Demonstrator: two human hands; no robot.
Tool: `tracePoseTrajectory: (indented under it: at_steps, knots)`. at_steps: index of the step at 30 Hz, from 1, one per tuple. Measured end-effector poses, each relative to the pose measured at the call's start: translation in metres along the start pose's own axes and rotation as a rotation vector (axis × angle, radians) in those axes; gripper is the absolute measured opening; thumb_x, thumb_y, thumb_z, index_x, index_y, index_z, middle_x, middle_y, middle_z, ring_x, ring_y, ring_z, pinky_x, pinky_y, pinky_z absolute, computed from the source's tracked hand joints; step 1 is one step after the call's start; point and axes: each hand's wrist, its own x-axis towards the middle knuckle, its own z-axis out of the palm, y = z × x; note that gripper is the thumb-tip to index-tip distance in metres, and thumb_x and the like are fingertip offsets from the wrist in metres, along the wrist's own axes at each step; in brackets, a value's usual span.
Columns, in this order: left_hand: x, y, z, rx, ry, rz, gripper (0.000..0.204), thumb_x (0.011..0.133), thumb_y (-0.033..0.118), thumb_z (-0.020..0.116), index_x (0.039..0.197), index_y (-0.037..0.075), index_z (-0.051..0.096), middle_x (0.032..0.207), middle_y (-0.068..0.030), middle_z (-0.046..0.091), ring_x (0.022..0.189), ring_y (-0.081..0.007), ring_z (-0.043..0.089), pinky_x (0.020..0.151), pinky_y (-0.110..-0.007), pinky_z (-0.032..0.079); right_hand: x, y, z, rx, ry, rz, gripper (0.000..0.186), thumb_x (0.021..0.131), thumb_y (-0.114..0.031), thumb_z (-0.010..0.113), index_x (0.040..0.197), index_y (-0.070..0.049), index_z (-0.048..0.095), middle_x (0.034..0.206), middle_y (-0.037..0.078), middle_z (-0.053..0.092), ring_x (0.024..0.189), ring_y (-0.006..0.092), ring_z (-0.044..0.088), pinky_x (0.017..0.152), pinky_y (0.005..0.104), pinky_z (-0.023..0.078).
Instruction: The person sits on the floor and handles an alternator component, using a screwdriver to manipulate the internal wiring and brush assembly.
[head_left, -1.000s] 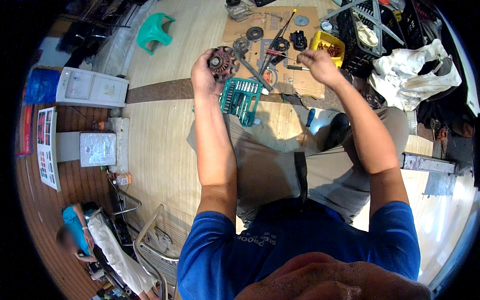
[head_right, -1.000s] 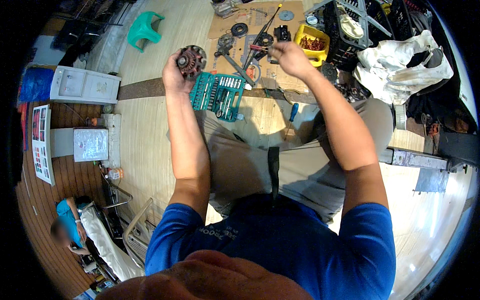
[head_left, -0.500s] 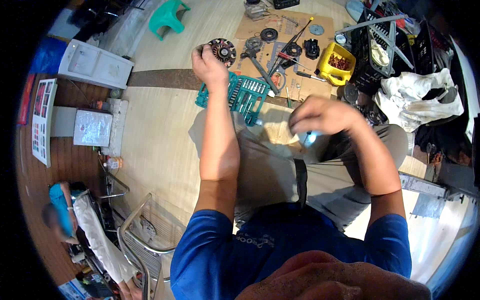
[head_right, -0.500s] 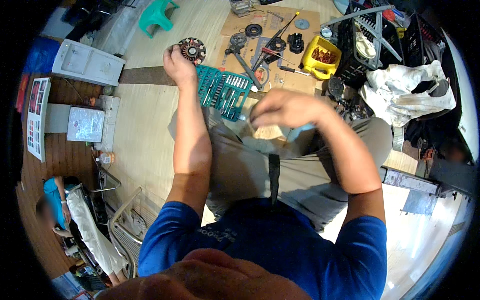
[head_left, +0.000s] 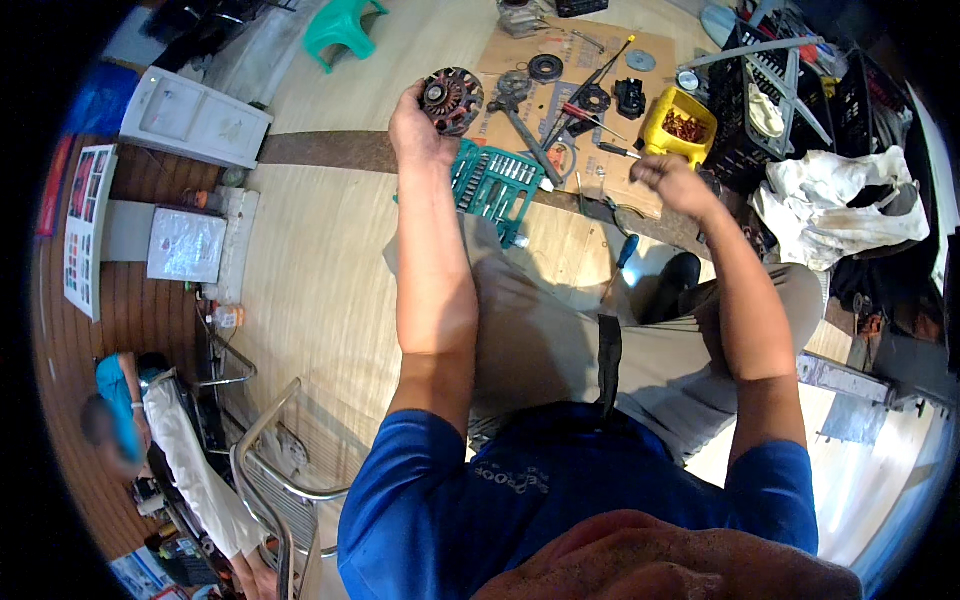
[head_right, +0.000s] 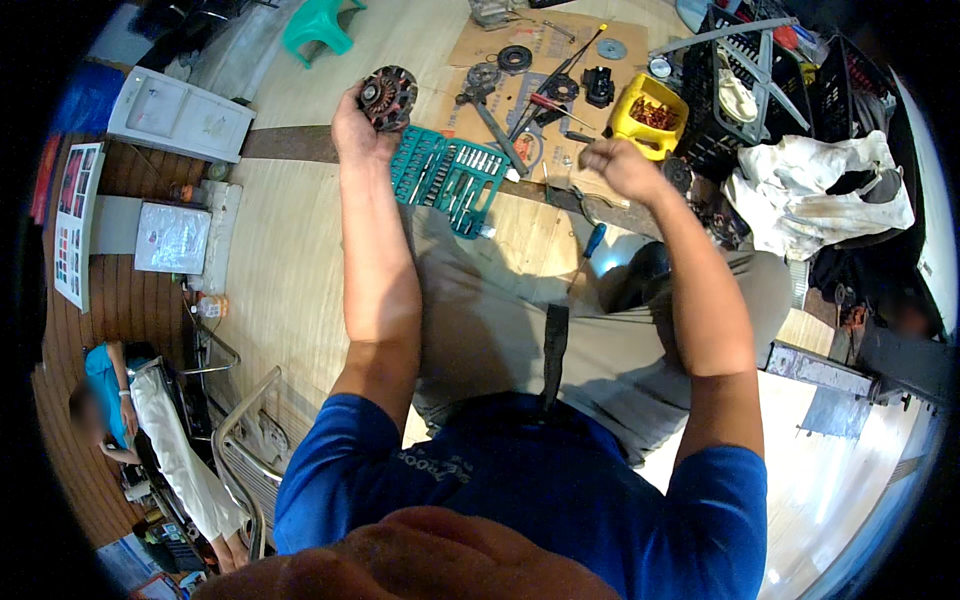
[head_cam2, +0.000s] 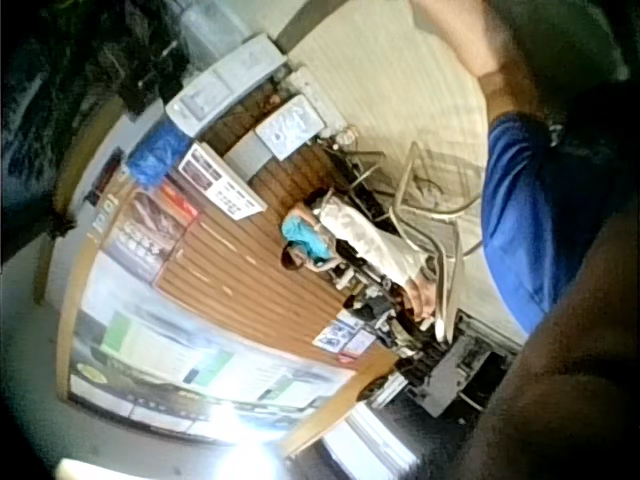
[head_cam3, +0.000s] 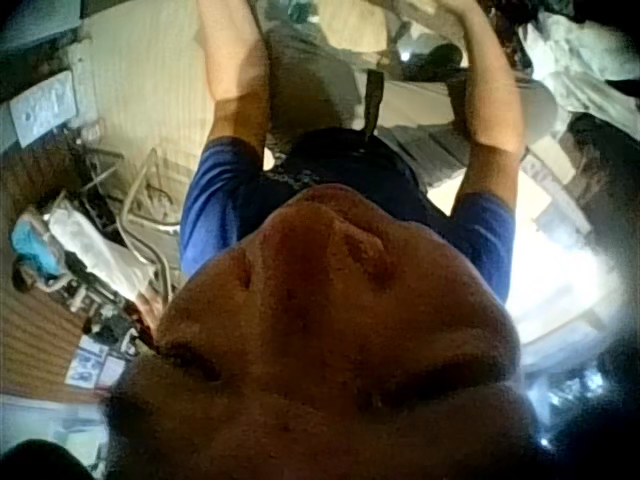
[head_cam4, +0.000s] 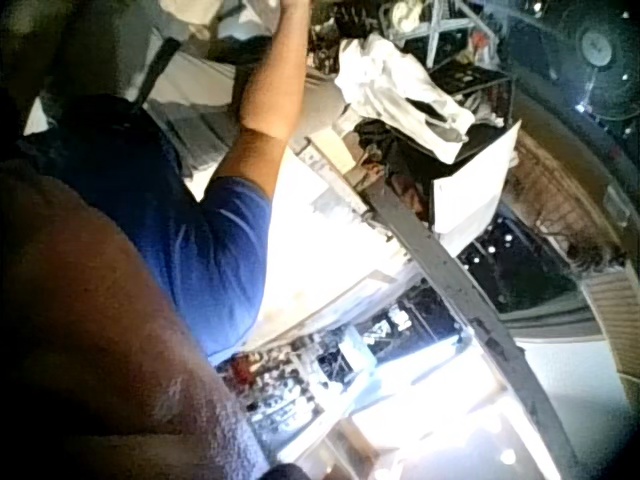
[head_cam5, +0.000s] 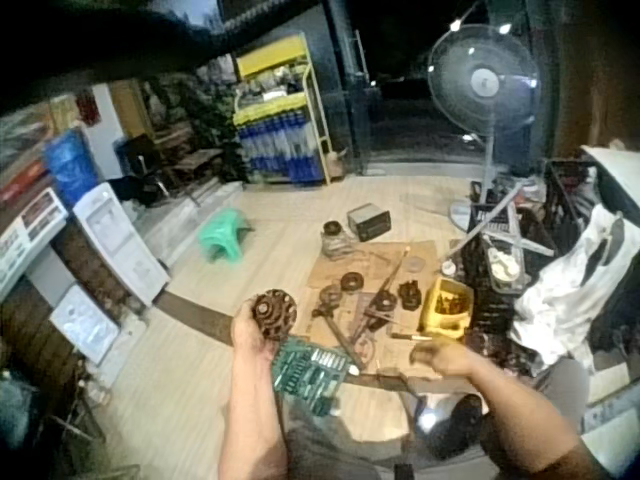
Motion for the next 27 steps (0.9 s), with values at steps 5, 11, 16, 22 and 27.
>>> tracePoseTrajectory:
  at_steps: [5,11,16,22,27]
  knots:
    - [-0.008,0.011,0.002,-0.013,-0.026,-0.090,0.025,0.090,0.025,0.046,0.092,0.005,0.060,0.086,-0.0095,0.067,0.074,-0.0247,0.064,0.057,-0.039,0.051,0.006,0.009,0.024,-0.170,0.167,-0.104,0.023,0.089,-0.020,0.055,0.101,-0.004,0.066,0.090,0.020,0.065,0.081,0.0341,0.063,0.077,0.0370,0.049]
    - [-0.011,0.041,-0.022,0.195,-0.054,-0.112,0.026,0.089,0.022,0.049,0.093,-0.001,0.061,0.089,-0.0151,0.067,0.078,-0.0278,0.066,0.072,-0.043,0.055,0.013,0.055,-0.020,-0.262,0.552,0.158,0.025,0.087,-0.023,0.057,0.101,-0.005,0.066,0.088,0.023,0.064,0.083,0.0374,0.063,0.074,0.0420,0.049]
    - [0.006,0.041,-0.039,0.080,-0.037,0.061,0.028,0.091,0.021,0.045,0.098,-0.002,0.059,0.090,-0.0159,0.066,0.079,-0.0287,0.066,0.070,-0.043,0.056,0.002,0.056,0.013,-0.308,0.193,0.019,0.021,0.087,-0.021,0.057,0.092,-0.003,0.066,0.087,0.021,0.064,0.085,0.0360,0.063,0.075,0.0395,0.049]
    - [0.018,0.031,-0.040,0.149,0.039,0.118,0.029,0.092,0.021,0.043,0.099,-0.003,0.059,0.092,-0.0156,0.067,0.079,-0.0272,0.067,0.070,-0.042,0.056,-0.001,0.004,0.008,-0.239,0.268,-0.056,0.023,0.088,-0.021,0.058,0.095,-0.001,0.066,0.089,0.021,0.065,0.085,0.0362,0.063,0.075,0.0388,0.049]
    - [0.027,0.023,-0.042,0.176,-0.014,0.130,0.031,0.093,0.022,0.043,0.101,-0.002,0.059,0.091,-0.0148,0.067,0.077,-0.0261,0.067,0.064,-0.042,0.056,-0.005,-0.022,0.001,0.011,0.365,-0.044,0.027,0.090,-0.024,0.058,0.100,0.000,0.065,0.088,0.021,0.065,0.082,0.0318,0.065,0.074,0.0346,0.049]
